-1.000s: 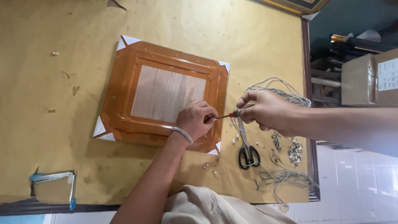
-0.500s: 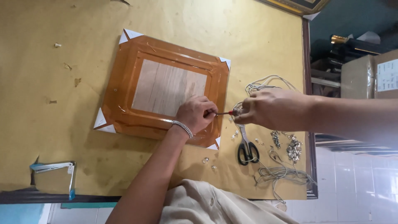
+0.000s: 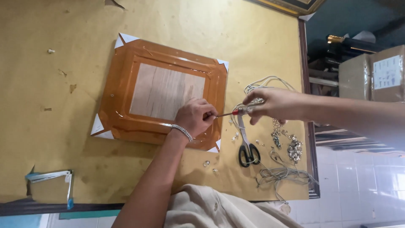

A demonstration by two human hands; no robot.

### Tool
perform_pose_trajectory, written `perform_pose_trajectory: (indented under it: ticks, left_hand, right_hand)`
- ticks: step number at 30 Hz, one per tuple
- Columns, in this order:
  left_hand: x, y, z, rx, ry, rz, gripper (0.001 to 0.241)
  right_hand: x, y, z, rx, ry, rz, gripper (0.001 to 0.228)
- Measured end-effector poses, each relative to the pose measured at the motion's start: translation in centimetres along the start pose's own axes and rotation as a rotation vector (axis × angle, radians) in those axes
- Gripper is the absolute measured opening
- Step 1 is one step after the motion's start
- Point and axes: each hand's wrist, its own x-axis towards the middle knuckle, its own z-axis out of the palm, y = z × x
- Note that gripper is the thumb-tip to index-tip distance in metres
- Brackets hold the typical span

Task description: Attaching metal hanging hardware to the back of a wooden picture frame using a manual screwdriver.

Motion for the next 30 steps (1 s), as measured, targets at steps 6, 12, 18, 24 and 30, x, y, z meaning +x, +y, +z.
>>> perform_pose_trajectory:
  ticks: [6,12,18,24,30]
  left_hand:
    - [-0.2,-0.1,-0.1,-0.026,-0.021,-0.016,0.006]
    - [-0.2,0.3,-0.3,0.003,-0.021,-0.018,0.006]
    - [-0.1,0.0,0.5,0.013,-0.005,-0.024,0.008]
    - [-0.2,-1.1,1.6,0.022,0.093,0.072,0.010]
    - [-0.3,-0.6,1.2,-0.012,0.109,0.101,0.010]
  right_hand:
    - [0.8,2.5,0.3,-1.339,0.386,-1.238,0.027]
    - [1.5,1.2,1.5,-0.899,0.128,-0.581,0.035]
    - [1.3,-0.2,2.6,0.325,0.152,-0.048,0.029]
    - [-0.3,-1.9,0.6,-0.361,0.097,-0.020,0.049]
    - [0.0,2.0,0.5,-1.267,0.333,-0.840,0.044]
